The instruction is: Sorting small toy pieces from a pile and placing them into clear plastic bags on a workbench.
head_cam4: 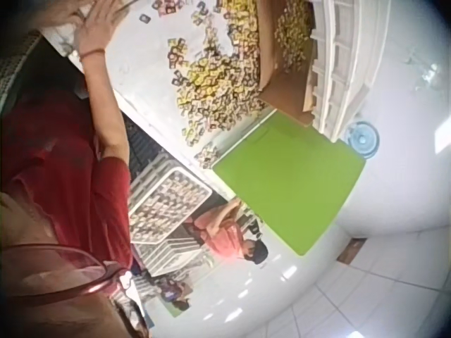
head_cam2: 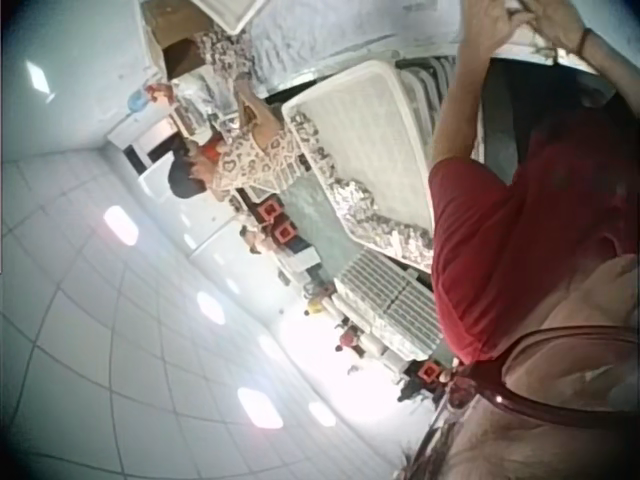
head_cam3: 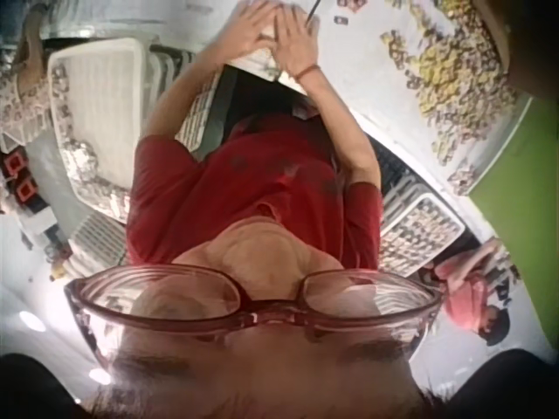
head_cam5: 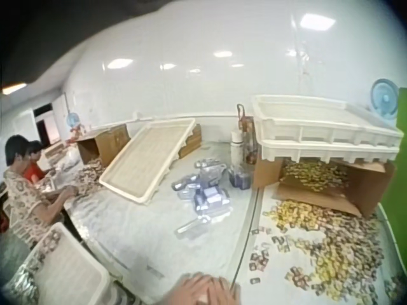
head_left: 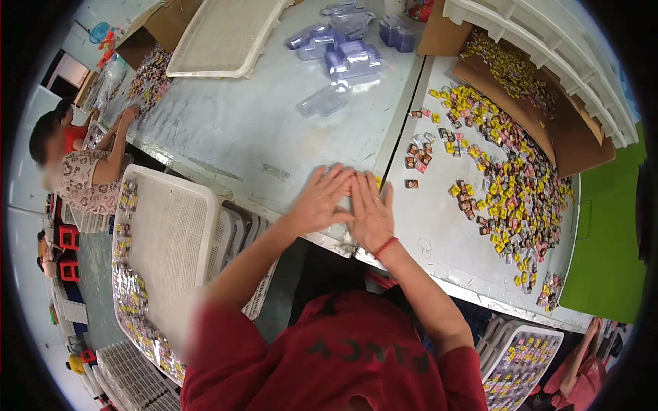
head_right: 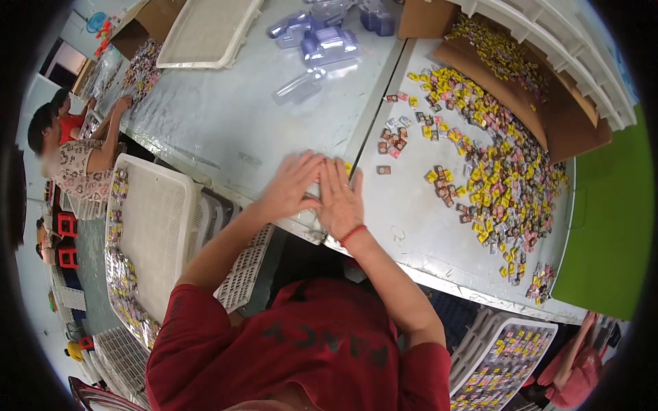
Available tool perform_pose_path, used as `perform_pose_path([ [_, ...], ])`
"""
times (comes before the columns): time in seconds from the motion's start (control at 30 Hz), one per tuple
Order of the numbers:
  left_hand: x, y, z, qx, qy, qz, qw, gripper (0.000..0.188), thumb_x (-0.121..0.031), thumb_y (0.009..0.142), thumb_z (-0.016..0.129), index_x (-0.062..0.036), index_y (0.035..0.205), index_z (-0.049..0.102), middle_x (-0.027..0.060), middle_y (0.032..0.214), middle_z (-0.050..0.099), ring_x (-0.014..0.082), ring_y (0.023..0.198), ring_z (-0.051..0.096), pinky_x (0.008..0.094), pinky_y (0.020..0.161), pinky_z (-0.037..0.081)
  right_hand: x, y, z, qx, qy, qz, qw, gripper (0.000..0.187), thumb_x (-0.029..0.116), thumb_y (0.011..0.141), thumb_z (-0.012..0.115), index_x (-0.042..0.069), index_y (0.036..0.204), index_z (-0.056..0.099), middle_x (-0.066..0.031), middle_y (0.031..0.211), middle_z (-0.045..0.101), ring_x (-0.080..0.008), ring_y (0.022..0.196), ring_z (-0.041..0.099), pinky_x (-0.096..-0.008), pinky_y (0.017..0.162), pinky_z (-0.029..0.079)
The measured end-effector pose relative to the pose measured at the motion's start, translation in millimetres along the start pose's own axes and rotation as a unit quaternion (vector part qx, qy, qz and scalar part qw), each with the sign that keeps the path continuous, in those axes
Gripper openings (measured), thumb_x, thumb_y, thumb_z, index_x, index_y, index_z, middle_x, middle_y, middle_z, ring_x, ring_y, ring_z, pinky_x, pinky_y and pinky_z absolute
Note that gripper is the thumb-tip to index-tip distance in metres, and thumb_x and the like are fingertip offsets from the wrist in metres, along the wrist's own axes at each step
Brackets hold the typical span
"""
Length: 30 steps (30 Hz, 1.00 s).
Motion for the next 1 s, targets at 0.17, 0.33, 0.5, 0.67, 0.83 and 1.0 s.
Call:
perform_pose_path([
  [0.17, 61.7, -19.8, -19.2, -0.051, 0.0, -0.032, 0.998, 0.074, -0.041, 0.078, 0.065, 0.0042, 0.131, 0.042, 0.0192, 0.142, 0.038, 0.0378, 0.13, 0.036, 0.0552, 0.105, 0.024, 33.9, 61.3, 29.8, -0.01, 0.016, -0.033, 0.999, 0.079, 0.032, 0.081, 0.062, -0.002, 0.143, 0.027, -0.0171, 0.149, 0.027, -0.0319, 0.141, 0.021, -0.0554, 0.112, 0.013],
  [0.33, 103.6, 5.9, -61.5, -0.232, -0.003, -0.132, 0.964, 0.045, -0.022, 0.08, 0.067, 0.0001, 0.117, 0.054, 0.0173, 0.122, 0.054, 0.0354, 0.114, 0.05, 0.0458, 0.095, 0.04, 56.8, 92.4, 40.6, -0.041, 0.027, -0.048, 0.998, 0.07, 0.035, 0.085, 0.059, -0.003, 0.139, 0.035, -0.0184, 0.143, 0.033, -0.0365, 0.136, 0.024, -0.058, 0.109, 0.018],
  [0.5, 123.0, 95.9, -38.6, -0.153, 0.11, -0.13, 0.973, 0.016, -0.013, 0.078, 0.065, -0.0021, 0.09, 0.063, 0.0113, 0.098, 0.059, 0.0287, 0.098, 0.056, 0.0393, 0.084, 0.046, 56.8, 84.3, 18.8, -0.054, 0.055, -0.057, 0.995, 0.069, 0.039, 0.086, 0.058, 0.0, 0.138, 0.037, -0.021, 0.142, 0.032, -0.0409, 0.135, 0.022, -0.0603, 0.106, 0.021],
  [0.67, 171.2, 107.2, 7.1, -0.064, 0.233, -0.136, 0.961, 0.009, -0.008, 0.079, 0.056, -0.0033, 0.08, 0.063, 0.0111, 0.087, 0.059, 0.0282, 0.089, 0.059, 0.0406, 0.076, 0.05, 44.3, 38.7, -10.0, -0.077, 0.067, -0.042, 0.994, 0.067, 0.04, 0.085, 0.061, 0.0, 0.135, 0.041, -0.0226, 0.145, 0.027, -0.0445, 0.133, 0.024, -0.0613, 0.105, 0.022],
  [0.83, 172.1, 104.4, -14.7, -0.121, 0.18, -0.102, 0.971, 0.01, -0.009, 0.079, 0.057, -0.0039, 0.08, 0.065, 0.0116, 0.084, 0.062, 0.0296, 0.084, 0.061, 0.04, 0.071, 0.051, 18.2, -14.2, -29.6, -0.085, 0.115, -0.016, 0.99, 0.066, 0.033, 0.082, 0.066, 0.0, 0.134, 0.042, -0.0231, 0.145, 0.028, -0.0452, 0.134, 0.025, -0.0616, 0.105, 0.023],
  [1.0, 197.3, 112.4, -24.8, -0.074, 0.032, -0.245, 0.966, 0.018, -0.022, 0.08, 0.064, -0.0047, 0.08, 0.068, 0.01, 0.077, 0.067, 0.0273, 0.074, 0.064, 0.0381, 0.067, 0.049, -23.5, -25.1, -40.1, -0.108, 0.063, 0.018, 0.992, 0.062, 0.033, 0.082, 0.065, 0.001, 0.132, 0.045, -0.0212, 0.144, 0.032, -0.044, 0.133, 0.027, -0.0603, 0.104, 0.024],
])
Point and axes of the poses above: each hand's wrist, its own y-axis towards the middle knuckle, its own z-axis out of the palm, x = y × z, the point moved 9 cm from there along y, towards the middle knuckle
